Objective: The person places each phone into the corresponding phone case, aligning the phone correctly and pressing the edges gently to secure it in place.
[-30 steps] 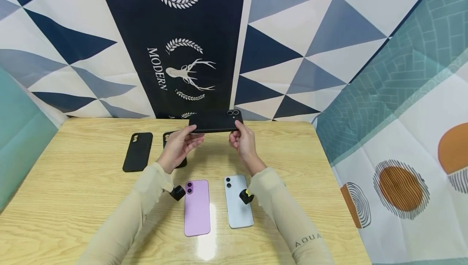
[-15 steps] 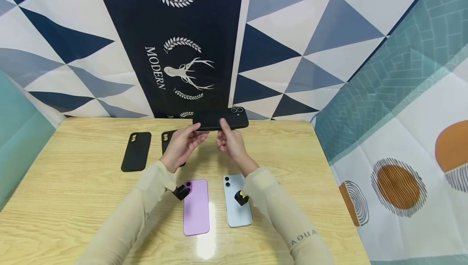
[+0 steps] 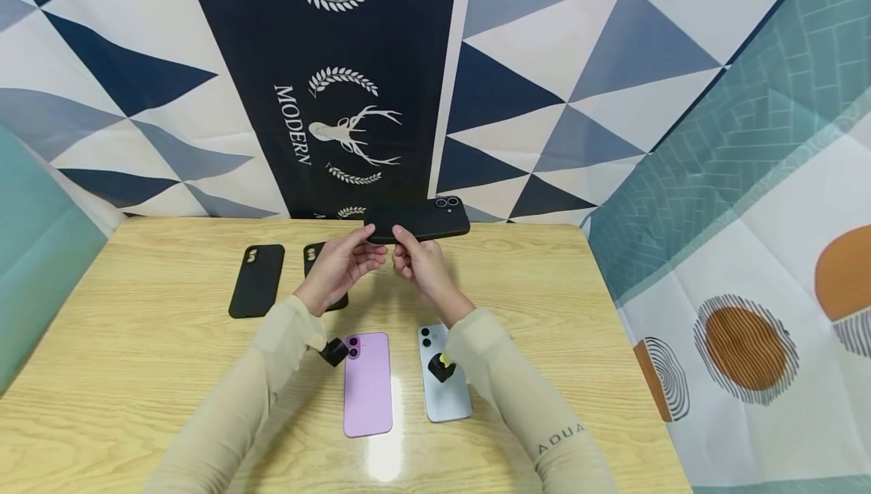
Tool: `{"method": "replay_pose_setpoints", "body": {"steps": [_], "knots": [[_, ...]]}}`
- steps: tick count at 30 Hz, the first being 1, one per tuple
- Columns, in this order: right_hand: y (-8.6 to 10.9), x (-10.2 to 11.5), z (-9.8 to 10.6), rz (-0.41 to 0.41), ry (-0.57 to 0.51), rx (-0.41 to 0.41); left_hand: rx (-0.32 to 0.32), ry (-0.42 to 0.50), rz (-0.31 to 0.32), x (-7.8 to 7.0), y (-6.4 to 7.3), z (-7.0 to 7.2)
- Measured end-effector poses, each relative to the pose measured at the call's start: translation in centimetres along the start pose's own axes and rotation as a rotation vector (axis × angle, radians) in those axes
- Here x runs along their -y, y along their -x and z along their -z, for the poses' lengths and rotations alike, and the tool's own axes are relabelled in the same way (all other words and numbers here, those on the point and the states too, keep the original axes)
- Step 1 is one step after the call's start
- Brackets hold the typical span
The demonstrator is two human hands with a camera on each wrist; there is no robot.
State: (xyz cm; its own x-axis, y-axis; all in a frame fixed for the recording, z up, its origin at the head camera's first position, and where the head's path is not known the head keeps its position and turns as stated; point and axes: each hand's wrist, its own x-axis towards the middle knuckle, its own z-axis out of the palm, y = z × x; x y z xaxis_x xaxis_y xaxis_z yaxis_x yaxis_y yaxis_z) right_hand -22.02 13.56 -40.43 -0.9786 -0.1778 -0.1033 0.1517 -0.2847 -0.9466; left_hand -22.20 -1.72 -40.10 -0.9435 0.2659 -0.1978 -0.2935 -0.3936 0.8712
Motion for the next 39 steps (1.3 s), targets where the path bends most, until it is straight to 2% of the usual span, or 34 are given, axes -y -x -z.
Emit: {"method": "replay_pose_setpoints", "body": {"steps": [9,17,20,27,33,39], "knots": [[0.1,0.1,-0.3,-0.047,-0.114,0.007,0.036,-0.012,-0.029,-0.3,-0.1,0.0],[0.0,-0.4,0.0,-0.067,-0.027,0.000,0.029,-0.092,0.044,-0.2,-0.1,0.1],[0.0,-0.6,0.2,-0.075,-0.018,0.003,0.022,-0.082,0.062,-0.2,-0.1,0.1],[-0.2,-0.5,0.5,-0.119,0.000,0.033,0.033,-0.070,0.056,-0.2,-0.1,0.0],[-0.2,-0.4,0.6,-0.126,-0.049,0.068,0.056,-0.029,0.045,0.0,0.0,0.0],[-0.3,-0.2,0.9,-0.139,-0.081,0.057,0.097,-0.018,0.030,0.4,-0.1,-0.1]]}}
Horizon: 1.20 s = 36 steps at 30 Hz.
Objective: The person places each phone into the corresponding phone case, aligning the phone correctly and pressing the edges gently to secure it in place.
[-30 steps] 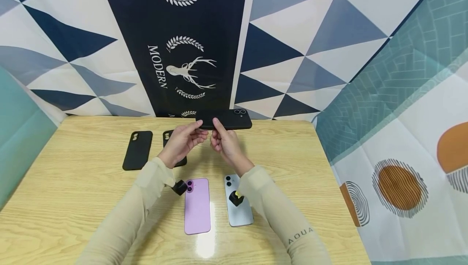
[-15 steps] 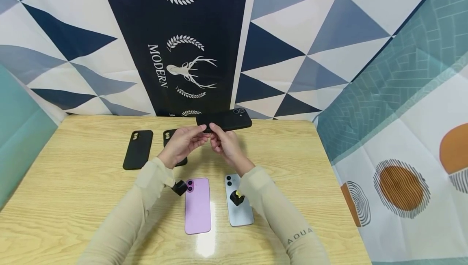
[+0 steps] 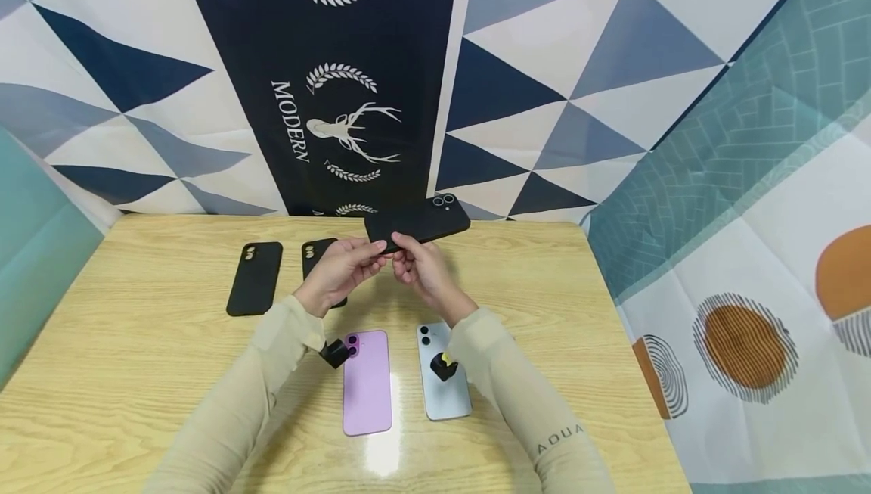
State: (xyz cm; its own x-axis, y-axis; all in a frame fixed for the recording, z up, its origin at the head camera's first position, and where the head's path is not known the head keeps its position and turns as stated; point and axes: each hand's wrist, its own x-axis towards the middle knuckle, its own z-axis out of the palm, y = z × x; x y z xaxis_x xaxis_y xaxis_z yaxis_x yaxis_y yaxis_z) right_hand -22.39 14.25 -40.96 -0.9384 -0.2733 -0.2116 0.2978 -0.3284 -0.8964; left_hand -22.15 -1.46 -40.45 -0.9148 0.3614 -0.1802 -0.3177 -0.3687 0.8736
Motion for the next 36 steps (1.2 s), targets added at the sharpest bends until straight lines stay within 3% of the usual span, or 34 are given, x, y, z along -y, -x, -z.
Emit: {"method": "replay_pose_setpoints", "body": {"steps": [7,15,21,29,33,36], "knots": [[0.0,0.2,0.1,0.078,0.095,-0.054,-0.016,0.013,-0.004,0.1,0.0,-0.2],[-0.1,0.3,0.0,0.244,-0.074,-0.233,-0.039,0.039,-0.003,0.5,-0.2,-0.6],[0.0,0.8,0.2,0.252,-0.077,-0.270,-0.021,-0.035,0.023,1.0,0.0,-0.8],[0.4,0.7,0.5,0.223,-0.117,-0.265,0.051,-0.064,0.135,1.0,0.7,-0.2],[0.6,0.8,0.7,0.185,-0.124,-0.249,0.006,-0.058,0.153,0.6,0.9,0.2],[0.6,0.9,0.9,0.162,-0.129,-0.247,-0.031,-0.066,0.132,0.4,0.9,0.5]]}}
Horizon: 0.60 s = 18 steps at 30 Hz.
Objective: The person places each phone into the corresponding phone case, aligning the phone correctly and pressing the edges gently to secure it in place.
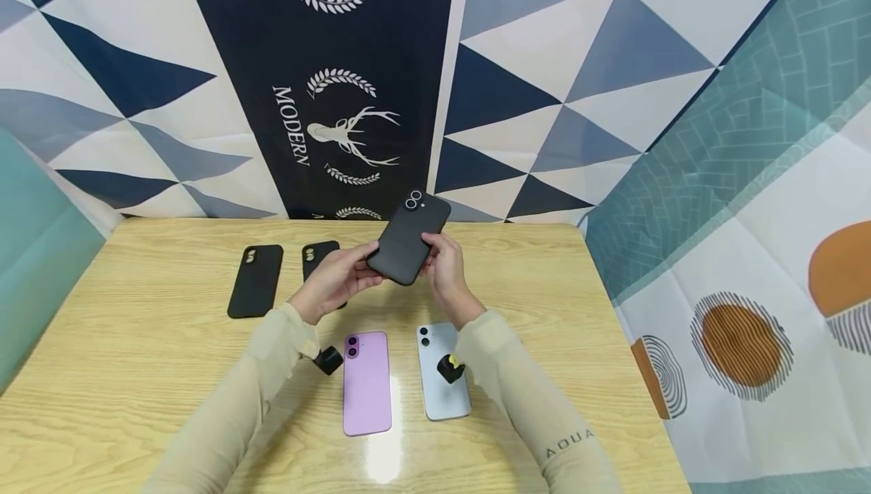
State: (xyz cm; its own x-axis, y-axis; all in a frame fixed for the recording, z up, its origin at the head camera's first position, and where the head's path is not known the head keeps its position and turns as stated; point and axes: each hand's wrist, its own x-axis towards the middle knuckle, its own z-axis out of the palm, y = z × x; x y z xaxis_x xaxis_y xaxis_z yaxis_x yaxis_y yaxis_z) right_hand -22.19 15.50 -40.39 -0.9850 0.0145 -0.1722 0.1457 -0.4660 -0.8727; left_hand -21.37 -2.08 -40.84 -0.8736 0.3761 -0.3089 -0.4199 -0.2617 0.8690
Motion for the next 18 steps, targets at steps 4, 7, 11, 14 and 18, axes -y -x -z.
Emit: {"method": "replay_pose_setpoints", "body": {"steps": [4,7,11,14,18], "knots": [[0.0,0.0,0.2,-0.027,0.023,-0.003,0.011,-0.075,-0.037,0.2,-0.1,0.2],[0.0,0.1,0.2,-0.040,0.066,-0.015,0.036,-0.117,-0.071,0.6,-0.2,0.2],[0.0,0.2,0.1,-0.057,0.162,-0.038,0.045,-0.106,-0.088,1.1,-0.2,0.1],[0.0,0.3,-0.1,-0.080,0.246,-0.065,0.043,-0.093,-0.080,1.4,-0.2,-0.1],[0.0,0.4,-0.4,-0.132,0.302,-0.112,0.061,-0.081,-0.074,1.7,-0.1,-0.4]]}}
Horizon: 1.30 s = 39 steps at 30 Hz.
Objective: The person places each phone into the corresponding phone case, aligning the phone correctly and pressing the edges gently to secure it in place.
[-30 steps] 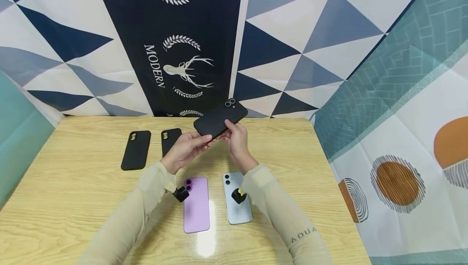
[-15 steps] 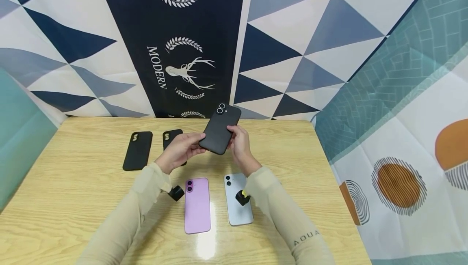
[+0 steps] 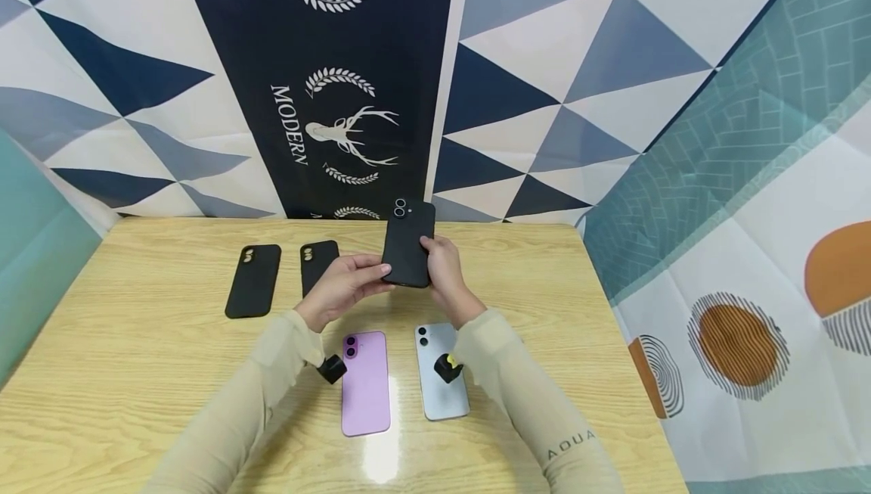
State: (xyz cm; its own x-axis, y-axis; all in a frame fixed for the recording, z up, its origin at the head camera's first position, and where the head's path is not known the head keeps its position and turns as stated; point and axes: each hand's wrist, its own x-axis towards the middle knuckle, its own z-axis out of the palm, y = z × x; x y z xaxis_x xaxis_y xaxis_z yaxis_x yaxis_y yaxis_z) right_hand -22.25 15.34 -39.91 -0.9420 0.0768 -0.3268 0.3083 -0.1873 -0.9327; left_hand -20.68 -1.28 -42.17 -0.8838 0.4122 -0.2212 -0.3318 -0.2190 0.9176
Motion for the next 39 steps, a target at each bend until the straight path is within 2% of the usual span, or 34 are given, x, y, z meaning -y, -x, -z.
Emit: {"method": "replay_pose_setpoints", "body": {"steps": [5,10,14,18,24,34,39], "knots": [[-0.1,0.0,-0.3,-0.041,-0.010,-0.046,-0.008,-0.016,0.011,0.2,0.1,-0.3],[-0.4,-0.3,-0.1,-0.045,0.005,-0.097,-0.022,-0.050,0.036,0.5,-0.1,-0.4],[-0.8,-0.7,0.5,-0.040,0.024,-0.120,-0.036,-0.110,0.061,0.9,0.0,0.1],[-1.3,-1.0,1.5,-0.040,0.032,-0.135,-0.073,-0.179,0.051,1.0,0.5,1.5],[-2.3,-1.4,3.2,-0.045,0.041,-0.167,-0.165,-0.276,0.022,0.6,1.6,3.9],[-3.5,-2.3,5.0,-0.043,0.119,-0.230,-0.342,-0.451,0.003,0.1,3.4,8.1],[-4.0,-2.7,5.6,-0.050,0.131,-0.236,-0.451,-0.543,-0.023,0.1,4.0,10.1]]}}
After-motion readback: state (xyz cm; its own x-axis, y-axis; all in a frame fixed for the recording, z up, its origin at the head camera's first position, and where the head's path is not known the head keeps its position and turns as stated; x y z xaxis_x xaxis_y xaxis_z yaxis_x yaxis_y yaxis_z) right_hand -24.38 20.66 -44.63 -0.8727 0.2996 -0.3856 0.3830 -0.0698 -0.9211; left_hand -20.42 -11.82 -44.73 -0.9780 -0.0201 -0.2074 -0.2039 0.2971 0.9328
